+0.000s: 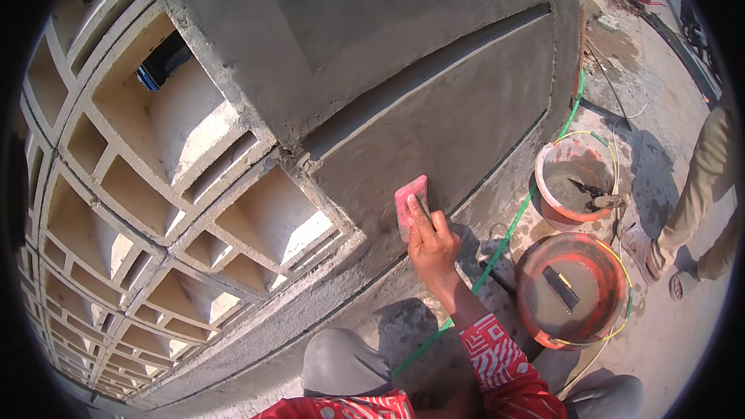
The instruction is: The person uses a pink sponge to smooth and finish a wet concrete surface on a wall. They repeatedly rub the sponge against the wall to create a uniform texture. Another person is visible nearby, also working on the wall with a brush.
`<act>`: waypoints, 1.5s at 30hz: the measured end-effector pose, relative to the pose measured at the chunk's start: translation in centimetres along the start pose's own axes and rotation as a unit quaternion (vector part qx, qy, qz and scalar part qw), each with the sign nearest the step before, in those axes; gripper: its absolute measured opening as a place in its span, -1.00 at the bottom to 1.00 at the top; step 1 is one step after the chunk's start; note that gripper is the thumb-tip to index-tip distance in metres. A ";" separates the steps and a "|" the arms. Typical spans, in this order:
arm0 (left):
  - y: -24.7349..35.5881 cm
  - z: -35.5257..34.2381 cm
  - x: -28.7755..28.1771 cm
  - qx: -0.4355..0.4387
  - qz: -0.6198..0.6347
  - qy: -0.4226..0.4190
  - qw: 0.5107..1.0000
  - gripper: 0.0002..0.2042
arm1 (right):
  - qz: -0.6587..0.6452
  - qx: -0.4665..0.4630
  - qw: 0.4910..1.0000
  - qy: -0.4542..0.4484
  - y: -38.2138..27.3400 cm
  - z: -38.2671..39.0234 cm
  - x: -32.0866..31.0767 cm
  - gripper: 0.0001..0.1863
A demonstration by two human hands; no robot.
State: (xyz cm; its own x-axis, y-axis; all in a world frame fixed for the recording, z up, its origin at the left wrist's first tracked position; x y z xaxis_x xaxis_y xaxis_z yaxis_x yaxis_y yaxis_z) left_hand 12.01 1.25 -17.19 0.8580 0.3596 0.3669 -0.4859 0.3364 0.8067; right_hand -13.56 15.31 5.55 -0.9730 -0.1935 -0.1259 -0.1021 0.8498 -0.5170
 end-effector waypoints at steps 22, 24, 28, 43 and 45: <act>1.4 1.7 0.0 0.051 -0.184 -0.015 0.981 -0.51 | -0.054 -0.059 0.997 0.001 -1.0 3.5 -2.5 -0.47; 3.8 1.8 1.6 0.096 -0.345 -0.042 0.933 -0.55 | -0.014 -0.072 0.997 -0.005 -1.9 -2.9 -4.1 -0.53; 5.4 2.4 3.9 0.150 -0.657 -0.069 0.736 -0.62 | 0.096 -0.211 0.973 -0.014 -5.8 -8.7 -4.6 -0.53; 7.1 3.5 5.1 0.221 -0.713 -0.079 0.661 -0.51 | 0.046 -0.273 0.937 -0.213 -1.5 5.5 -0.4 -0.56; 5.4 3.0 5.0 0.191 -0.751 -0.092 0.625 -0.51 | 0.048 -0.253 0.961 -0.097 -1.8 3.0 -2.3 -0.52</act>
Point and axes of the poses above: each hand's wrist, its own z-axis away from the middle knuckle, its own x-axis out of the palm, y = z × x, the point moved 9 cm from there along -z, towards the middle knuckle, and after that the axes turned 5 degrees about y, right-handed, at the moved point
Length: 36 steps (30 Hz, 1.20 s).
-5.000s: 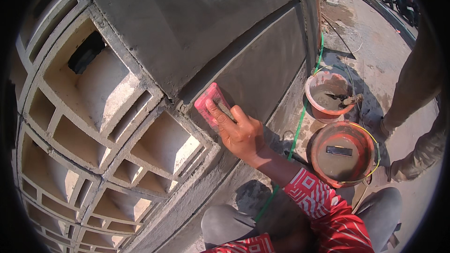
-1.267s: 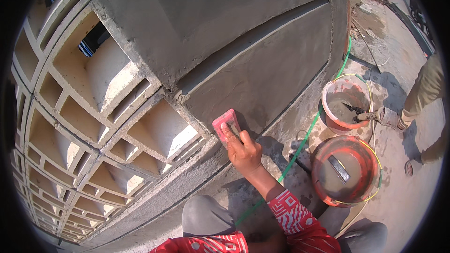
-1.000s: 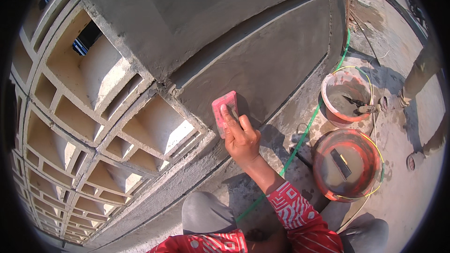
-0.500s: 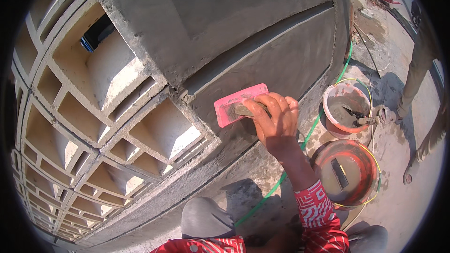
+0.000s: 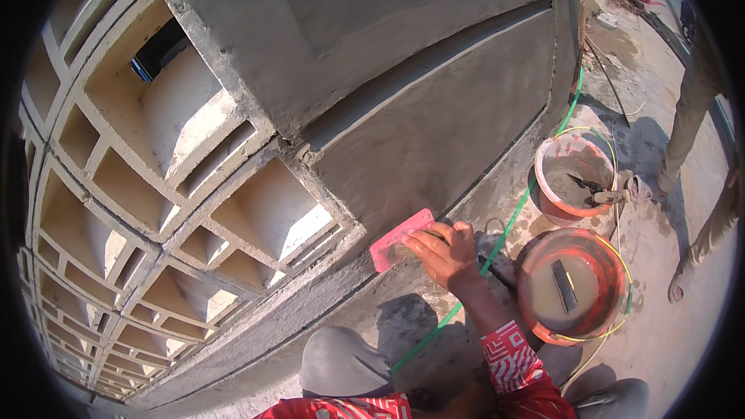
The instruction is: The person uses a pink sponge to smooth and finish a wet concrete surface on a wall. They repeatedly rub the sponge against the wall to create a uniform texture. Another person is visible nearby, also working on the wall with a brush.
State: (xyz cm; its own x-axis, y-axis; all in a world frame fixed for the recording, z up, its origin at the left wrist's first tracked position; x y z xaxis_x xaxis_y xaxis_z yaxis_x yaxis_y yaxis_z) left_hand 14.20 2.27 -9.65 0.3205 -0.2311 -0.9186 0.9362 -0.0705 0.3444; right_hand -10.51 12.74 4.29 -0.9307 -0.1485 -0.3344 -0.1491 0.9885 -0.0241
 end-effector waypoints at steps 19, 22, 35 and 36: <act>0.5 2.1 2.8 0.012 0.004 -0.035 0.999 -0.53 | -0.128 0.263 0.943 0.157 -0.9 -6.5 0.8 -0.52; 0.6 3.5 3.2 0.009 -0.006 -0.049 0.999 -0.53 | -0.139 0.214 0.960 0.119 -5.1 -4.4 1.1 -0.44; 1.3 6.2 5.3 -0.019 -0.053 -0.093 0.994 -0.53 | -0.118 0.370 0.900 0.197 -1.4 -2.1 1.6 -0.34; 1.2 6.1 5.4 -0.022 -0.052 -0.094 0.994 -0.53 | -0.119 0.394 0.887 0.209 0.2 -1.9 1.6 -0.35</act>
Point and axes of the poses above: each hand's wrist, its own z-axis away from the middle knuckle, its own x-axis out of the palm, y = z × x, the point moved 9 cm from there along -z, towards the middle knuckle, and after that the axes turned 5 degrees about y, right-handed, at the moved point
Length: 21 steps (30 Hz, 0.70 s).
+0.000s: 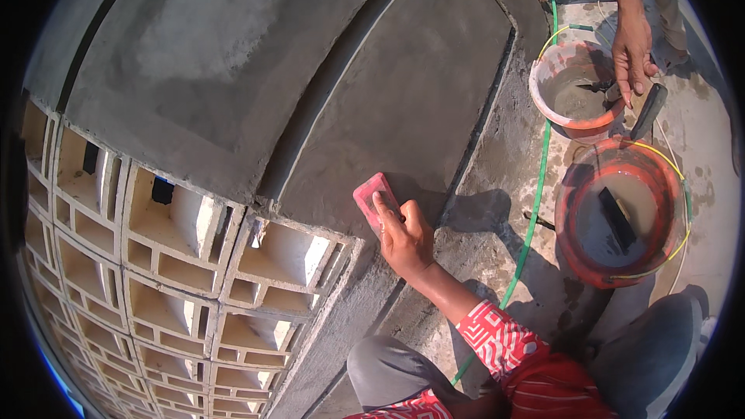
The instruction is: The person uses a pink sponge to smooth and finish a wet concrete surface on a wall. They repeatedly rub the sponge against the wall to create a uniform texture. Another person is visible nearby, also working on the wall with a brush.
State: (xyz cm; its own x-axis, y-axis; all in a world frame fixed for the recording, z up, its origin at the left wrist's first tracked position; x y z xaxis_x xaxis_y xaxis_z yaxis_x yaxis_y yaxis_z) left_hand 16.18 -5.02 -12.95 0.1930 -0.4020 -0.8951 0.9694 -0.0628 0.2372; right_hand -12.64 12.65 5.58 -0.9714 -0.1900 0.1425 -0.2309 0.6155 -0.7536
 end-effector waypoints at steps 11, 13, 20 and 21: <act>-1.3 0.2 -0.3 -0.047 -0.021 -0.017 0.999 -0.52 | -0.015 0.030 0.999 0.021 0.7 -1.4 0.5 -0.35; -1.7 0.0 0.0 -0.052 -0.020 -0.021 0.998 -0.52 | -0.046 0.050 0.997 0.023 -0.2 -2.2 0.7 -0.33; -1.1 0.7 -1.3 -0.100 -0.040 -0.046 0.993 -0.51 | -0.010 0.077 0.997 -0.020 2.2 1.9 0.0 -0.34; -0.7 0.7 -1.3 -0.104 -0.036 -0.047 0.993 -0.51 | -0.026 0.072 0.997 0.004 2.2 -0.3 -0.1 -0.35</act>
Point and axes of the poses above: each hand's wrist, its own z-axis away from the middle knuckle, its own x-axis out of the palm, y = z × x, the point moved 9 cm from there along -z, towards the middle knuckle, and after that the axes turned 5 degrees about y, right-handed, at the moved point
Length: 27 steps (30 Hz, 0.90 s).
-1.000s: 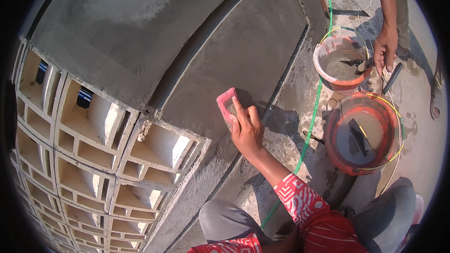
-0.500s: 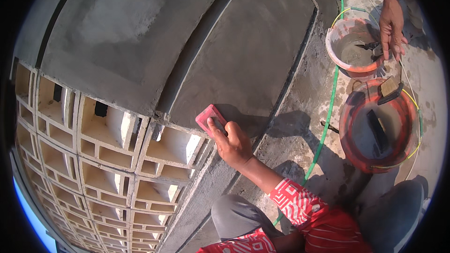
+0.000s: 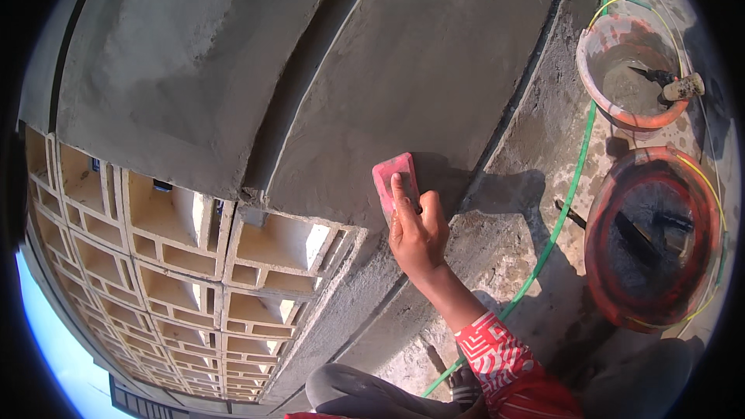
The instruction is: The person uses a pink sponge to smooth and finish a wet concrete surface on a wall. They repeatedly rub the sponge against the wall to create a uniform texture. Another person is visible nearby, also working on the wall with a brush.
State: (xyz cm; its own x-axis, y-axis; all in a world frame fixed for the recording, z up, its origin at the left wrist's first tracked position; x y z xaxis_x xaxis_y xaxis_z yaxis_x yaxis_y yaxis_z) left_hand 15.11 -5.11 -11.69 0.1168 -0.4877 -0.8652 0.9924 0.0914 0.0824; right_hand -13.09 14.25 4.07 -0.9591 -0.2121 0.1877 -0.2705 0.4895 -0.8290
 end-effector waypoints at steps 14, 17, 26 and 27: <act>0.6 -1.0 3.7 0.057 0.058 0.063 0.995 -0.51 | 0.091 0.082 0.992 0.038 9.5 5.7 -2.3 -0.53; 0.1 -0.4 3.5 0.071 0.040 0.062 0.995 -0.51 | 0.073 0.051 0.992 0.089 6.2 2.2 -3.4 -0.56; 1.7 2.9 3.3 0.115 0.002 0.061 0.992 -0.52 | -0.007 -0.204 0.975 -0.086 -7.5 5.7 2.9 -0.52; 1.6 3.4 3.4 0.115 -0.002 0.059 0.992 -0.52 | -0.019 -0.236 0.962 -0.136 -7.9 7.7 2.5 -0.56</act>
State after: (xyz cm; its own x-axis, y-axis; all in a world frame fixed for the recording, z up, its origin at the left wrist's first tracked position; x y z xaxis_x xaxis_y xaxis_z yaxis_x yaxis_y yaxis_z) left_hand 17.19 -9.62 -12.85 0.1207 -0.3821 -0.9162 0.9771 -0.1170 0.1775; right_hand -12.68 3.41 7.01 -0.9080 -0.4188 0.0144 -0.3736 0.7935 -0.4803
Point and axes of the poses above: each hand's wrist, its own z-axis away from the middle knuckle, its own x-axis out of the palm, y = z × x, the point moved 9 cm from there along -z, towards the middle knuckle, and after that the axes turned 5 degrees about y, right-handed, at the moved point
